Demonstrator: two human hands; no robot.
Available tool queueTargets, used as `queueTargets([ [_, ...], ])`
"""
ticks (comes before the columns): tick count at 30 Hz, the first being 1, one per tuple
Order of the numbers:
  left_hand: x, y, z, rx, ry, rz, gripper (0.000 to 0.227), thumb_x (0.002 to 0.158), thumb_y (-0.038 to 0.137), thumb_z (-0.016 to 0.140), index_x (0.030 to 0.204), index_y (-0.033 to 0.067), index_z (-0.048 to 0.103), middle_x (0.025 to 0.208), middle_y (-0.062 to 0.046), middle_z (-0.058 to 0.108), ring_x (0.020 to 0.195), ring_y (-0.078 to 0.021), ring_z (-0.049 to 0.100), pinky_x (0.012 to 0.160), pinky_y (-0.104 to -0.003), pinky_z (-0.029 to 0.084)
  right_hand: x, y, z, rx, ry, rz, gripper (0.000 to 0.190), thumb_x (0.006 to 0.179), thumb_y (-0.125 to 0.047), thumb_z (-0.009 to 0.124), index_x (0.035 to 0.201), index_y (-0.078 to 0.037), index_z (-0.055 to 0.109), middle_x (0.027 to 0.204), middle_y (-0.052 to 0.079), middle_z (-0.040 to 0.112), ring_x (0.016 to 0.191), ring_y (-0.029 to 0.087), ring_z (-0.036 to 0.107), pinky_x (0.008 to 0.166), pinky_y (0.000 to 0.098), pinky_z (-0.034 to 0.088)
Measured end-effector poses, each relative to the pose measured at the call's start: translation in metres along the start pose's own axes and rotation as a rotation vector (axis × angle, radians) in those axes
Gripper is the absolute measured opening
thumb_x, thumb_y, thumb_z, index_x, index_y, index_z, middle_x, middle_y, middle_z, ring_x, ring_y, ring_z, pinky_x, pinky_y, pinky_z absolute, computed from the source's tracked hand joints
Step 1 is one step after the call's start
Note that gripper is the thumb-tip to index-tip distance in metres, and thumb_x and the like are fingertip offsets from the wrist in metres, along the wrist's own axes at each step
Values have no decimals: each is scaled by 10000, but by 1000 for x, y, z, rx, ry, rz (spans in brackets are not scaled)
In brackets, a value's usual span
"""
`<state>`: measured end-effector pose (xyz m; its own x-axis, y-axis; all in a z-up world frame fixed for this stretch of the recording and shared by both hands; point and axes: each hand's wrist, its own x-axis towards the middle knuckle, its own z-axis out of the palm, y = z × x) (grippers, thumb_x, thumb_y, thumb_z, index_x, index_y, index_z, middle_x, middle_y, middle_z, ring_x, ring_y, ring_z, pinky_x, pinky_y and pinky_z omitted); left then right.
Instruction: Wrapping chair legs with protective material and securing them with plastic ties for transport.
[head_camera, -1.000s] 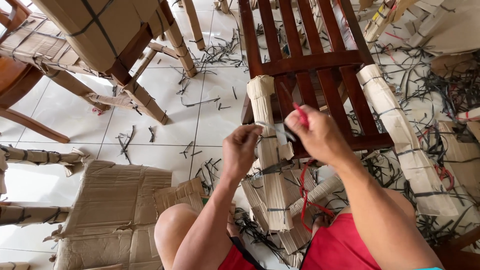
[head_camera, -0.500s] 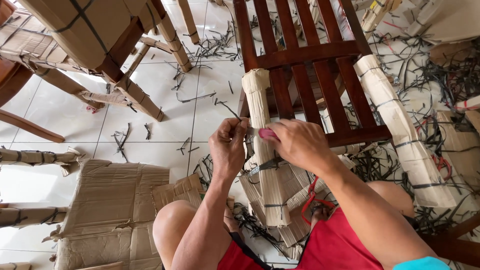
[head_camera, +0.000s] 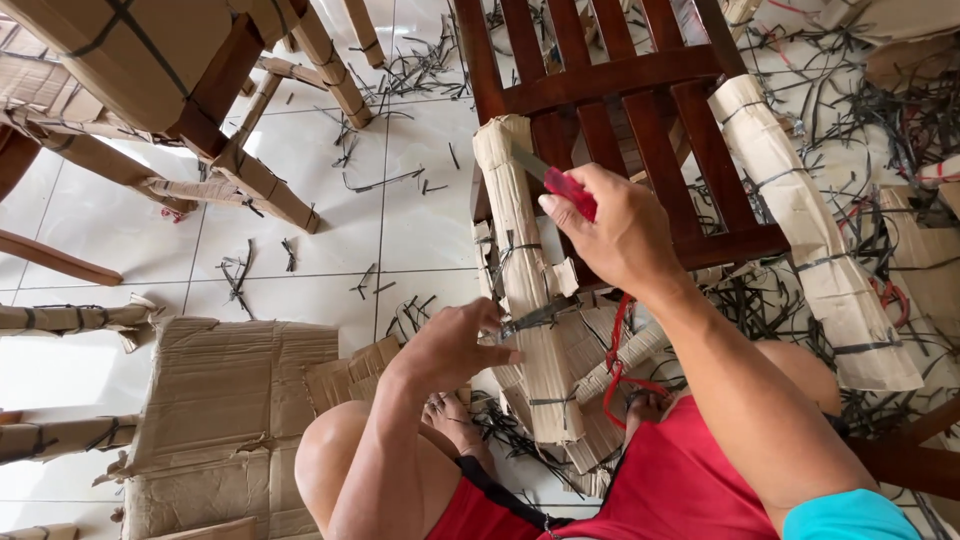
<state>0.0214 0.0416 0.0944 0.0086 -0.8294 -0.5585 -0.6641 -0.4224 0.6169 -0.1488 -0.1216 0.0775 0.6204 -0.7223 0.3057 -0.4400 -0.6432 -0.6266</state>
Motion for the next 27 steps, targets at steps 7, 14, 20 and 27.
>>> queueTargets([
  [7, 1, -14, -1, 30, -40, 71, 193, 967, 206, 649, 1055, 71, 758, 1007, -130, 791, 1008, -320, 752, 898, -425, 571, -5, 0, -3, 274, -49, 155, 164, 938, -290, 761, 1046, -166, 749, 715, 55, 660, 658, 187, 600, 626, 331, 504],
  [14, 19, -26, -1, -633, 150, 468, 172, 1008, 140, 608, 1025, -25, 652, 792, -145, 725, 778, -234, 713, 771, -361, 578, -23, -43, -26, 485, -441, 53, 198, 1002, -141, 614, 1053, 14, 725, 799, 184, 691, 655, 247, 626, 628, 378, 590],
  [20, 18, -36, -14, -761, 280, 505, 216, 1004, 173, 670, 949, -35, 694, 616, -51, 559, 555, -119, 510, 502, -216, 445, -18, -1, -13, 522, -143, 5, 231, 999, -169, 624, 839, -15, 685, 1130, 199, 400, 456, 143, 431, 516, 324, 456],
  [27, 15, -63, -26, -1019, 500, 420, 256, 993, 224, 709, 858, 6, 711, 567, 2, 492, 527, -38, 418, 437, -157, 317, -7, 38, -35, 558, 515, 424, 127, 976, -238, 751, 890, -174, 683, 610, -43, 474, 484, 57, 460, 454, 206, 397],
])
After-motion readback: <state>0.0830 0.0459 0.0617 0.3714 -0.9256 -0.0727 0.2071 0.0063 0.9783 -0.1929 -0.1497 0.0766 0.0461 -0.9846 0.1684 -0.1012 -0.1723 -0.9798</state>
